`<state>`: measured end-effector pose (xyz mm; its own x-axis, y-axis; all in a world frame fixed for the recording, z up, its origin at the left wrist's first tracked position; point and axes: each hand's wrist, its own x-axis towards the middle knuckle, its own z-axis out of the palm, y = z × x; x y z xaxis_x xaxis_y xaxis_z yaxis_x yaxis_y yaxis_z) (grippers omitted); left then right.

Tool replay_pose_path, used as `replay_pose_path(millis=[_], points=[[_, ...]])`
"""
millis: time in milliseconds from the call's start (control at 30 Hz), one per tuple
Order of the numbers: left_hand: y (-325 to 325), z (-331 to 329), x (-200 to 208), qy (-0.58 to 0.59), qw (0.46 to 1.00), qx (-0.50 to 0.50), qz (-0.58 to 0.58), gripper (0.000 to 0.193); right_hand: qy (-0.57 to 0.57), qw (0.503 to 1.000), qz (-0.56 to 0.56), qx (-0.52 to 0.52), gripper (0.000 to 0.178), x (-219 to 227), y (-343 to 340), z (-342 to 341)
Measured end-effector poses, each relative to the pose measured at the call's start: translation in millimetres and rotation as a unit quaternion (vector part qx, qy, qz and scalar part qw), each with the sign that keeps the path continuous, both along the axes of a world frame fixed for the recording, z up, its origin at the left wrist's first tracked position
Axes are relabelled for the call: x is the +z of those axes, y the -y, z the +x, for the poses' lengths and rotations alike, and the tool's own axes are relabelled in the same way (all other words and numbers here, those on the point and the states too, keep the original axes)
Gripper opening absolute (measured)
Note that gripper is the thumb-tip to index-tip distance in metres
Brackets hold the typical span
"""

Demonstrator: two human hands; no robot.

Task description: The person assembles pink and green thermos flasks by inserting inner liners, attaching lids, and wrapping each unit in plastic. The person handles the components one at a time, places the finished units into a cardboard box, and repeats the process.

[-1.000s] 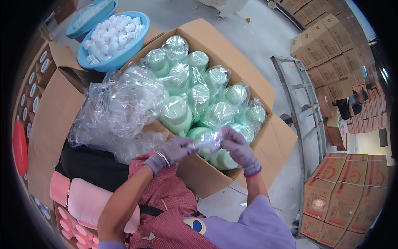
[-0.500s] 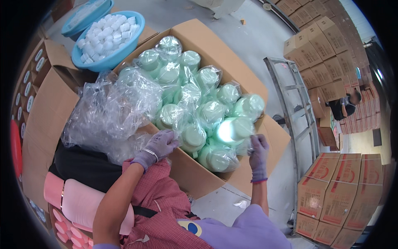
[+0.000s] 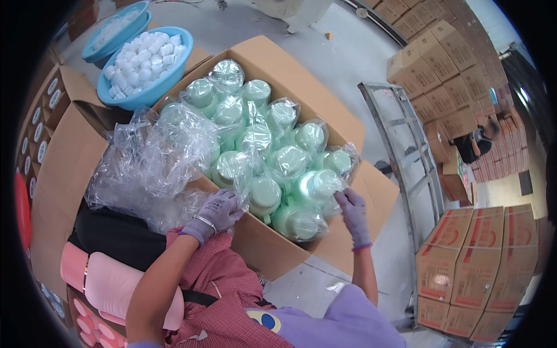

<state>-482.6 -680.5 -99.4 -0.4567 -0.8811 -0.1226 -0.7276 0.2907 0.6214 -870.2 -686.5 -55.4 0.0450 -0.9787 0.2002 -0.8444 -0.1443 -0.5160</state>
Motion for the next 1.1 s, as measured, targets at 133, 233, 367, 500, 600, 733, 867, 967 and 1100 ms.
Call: replay_pose_path(millis=[133, 233, 367, 500, 600, 733, 867, 967, 1100], points=[[-14, 7, -4, 0.044, 0.999, -0.017, -0.014, 0.042, 0.253, 0.956, 0.113, -0.098, 0.021, 52, -17, 24], [-10, -8, -13, 0.014, 0.998, -0.041, -0.043, 0.042, -0.298, 0.945, 0.117, 0.069, 0.023, -35, -24, -29], [-33, 17, -14, 0.026, 0.999, -0.020, -0.041, 0.043, 0.253, 0.956, 0.135, -0.056, 0.006, 119, 1, 57], [-19, -10, -16, 0.029, 0.997, -0.044, -0.058, 0.047, 0.084, 0.988, 0.132, -0.011, 0.008, 22, -21, 23], [-10, -4, -21, -0.050, 0.997, -0.028, -0.056, 0.044, -0.140, 0.987, 0.063, 0.046, 0.013, -12, -21, -13], [-25, 16, 9, -0.049, 0.996, 0.018, -0.074, 0.037, 0.527, 0.831, -0.169, -0.058, 0.028, 183, -3, 37], [-21, -12, 16, -0.032, 0.999, 0.021, -0.033, 0.055, 0.043, 0.995, -0.084, -0.044, 0.014, 140, -2, 92], [-29, -7, 11, -0.053, 0.999, 0.010, 0.001, 0.065, -0.078, 0.985, 0.147, 0.034, 0.025, -12, -31, 69], [-27, 0, 8, -0.030, 0.999, 0.035, -0.014, 0.064, -0.150, 0.988, 0.035, 0.001, 0.039, -33, -67, 84]])
